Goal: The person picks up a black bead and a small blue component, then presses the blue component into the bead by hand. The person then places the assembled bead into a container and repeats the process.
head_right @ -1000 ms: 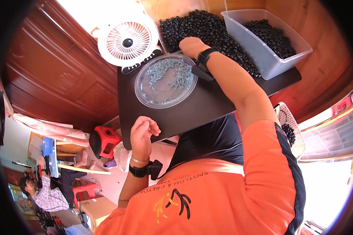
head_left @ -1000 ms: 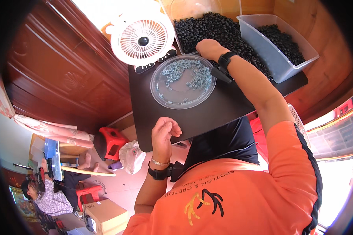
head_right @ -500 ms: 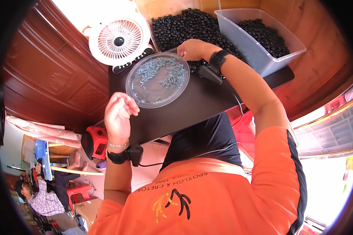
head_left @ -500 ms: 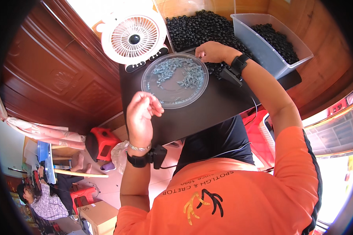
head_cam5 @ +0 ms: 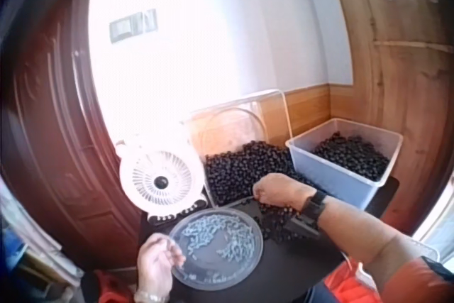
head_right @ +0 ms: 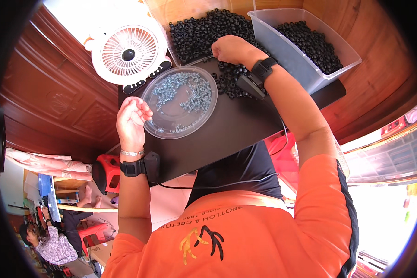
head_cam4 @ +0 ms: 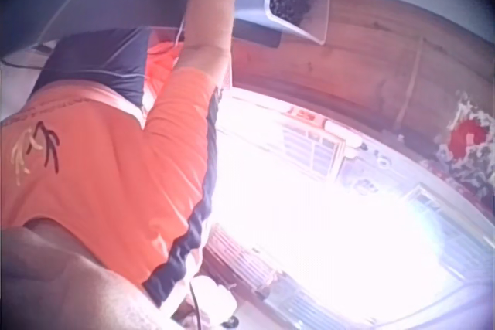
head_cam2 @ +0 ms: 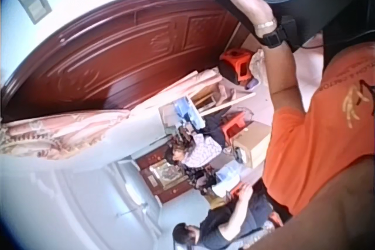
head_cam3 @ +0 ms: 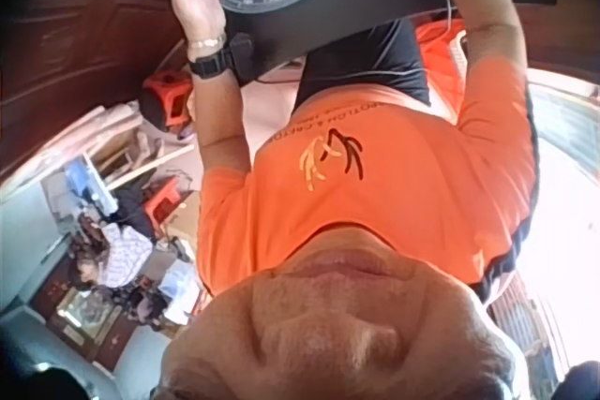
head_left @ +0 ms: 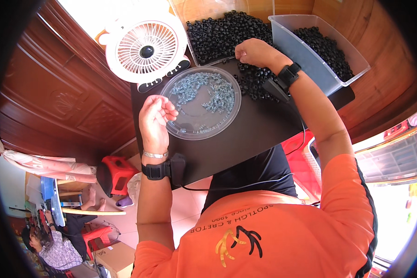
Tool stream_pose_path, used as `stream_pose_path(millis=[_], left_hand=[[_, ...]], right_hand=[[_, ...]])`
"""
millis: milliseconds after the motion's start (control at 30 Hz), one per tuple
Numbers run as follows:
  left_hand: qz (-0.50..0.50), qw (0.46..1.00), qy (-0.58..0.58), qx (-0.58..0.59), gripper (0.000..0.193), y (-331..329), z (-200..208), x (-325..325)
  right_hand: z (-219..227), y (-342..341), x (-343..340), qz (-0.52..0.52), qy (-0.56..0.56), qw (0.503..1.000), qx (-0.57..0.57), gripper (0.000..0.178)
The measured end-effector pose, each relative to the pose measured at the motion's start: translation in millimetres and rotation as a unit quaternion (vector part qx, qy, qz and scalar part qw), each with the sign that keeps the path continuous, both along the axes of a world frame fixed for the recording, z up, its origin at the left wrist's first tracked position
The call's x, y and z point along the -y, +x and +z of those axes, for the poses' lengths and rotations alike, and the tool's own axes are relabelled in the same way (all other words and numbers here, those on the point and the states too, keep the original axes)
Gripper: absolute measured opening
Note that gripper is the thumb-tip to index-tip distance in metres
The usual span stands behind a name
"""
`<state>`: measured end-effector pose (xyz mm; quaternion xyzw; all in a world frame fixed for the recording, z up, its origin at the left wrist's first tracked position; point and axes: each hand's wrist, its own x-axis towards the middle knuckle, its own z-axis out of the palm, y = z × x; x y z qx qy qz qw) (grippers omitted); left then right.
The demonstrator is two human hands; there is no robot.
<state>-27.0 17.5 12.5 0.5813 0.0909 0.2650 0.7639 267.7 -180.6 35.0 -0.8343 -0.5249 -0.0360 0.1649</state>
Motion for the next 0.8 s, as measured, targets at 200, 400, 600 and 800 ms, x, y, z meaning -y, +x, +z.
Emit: stream_pose_path(millis=[200,400,600,800], left_hand=[[0.029,0.999,0.020,-0.020,0.016,-4,-8,-5],[0.040,0.999,0.017,-0.010,0.016,-6,-10,-11],[0.041,0.999,0.012,-0.030,0.019,-4,-10,-12],[0.011,0.999,0.014,-0.036,0.022,-6,-11,-6]], right_hand=[[5,-6,-13,-0.044,-0.062,0.997,-0.033,0.014],[-10,-15,-15,-0.024,-0.126,0.991,0.029,0.012],[-7,-18,-20,-0.019,-0.053,0.995,0.079,0.013],[33,-100,-47,0.129,0.168,0.962,-0.170,0.026]])
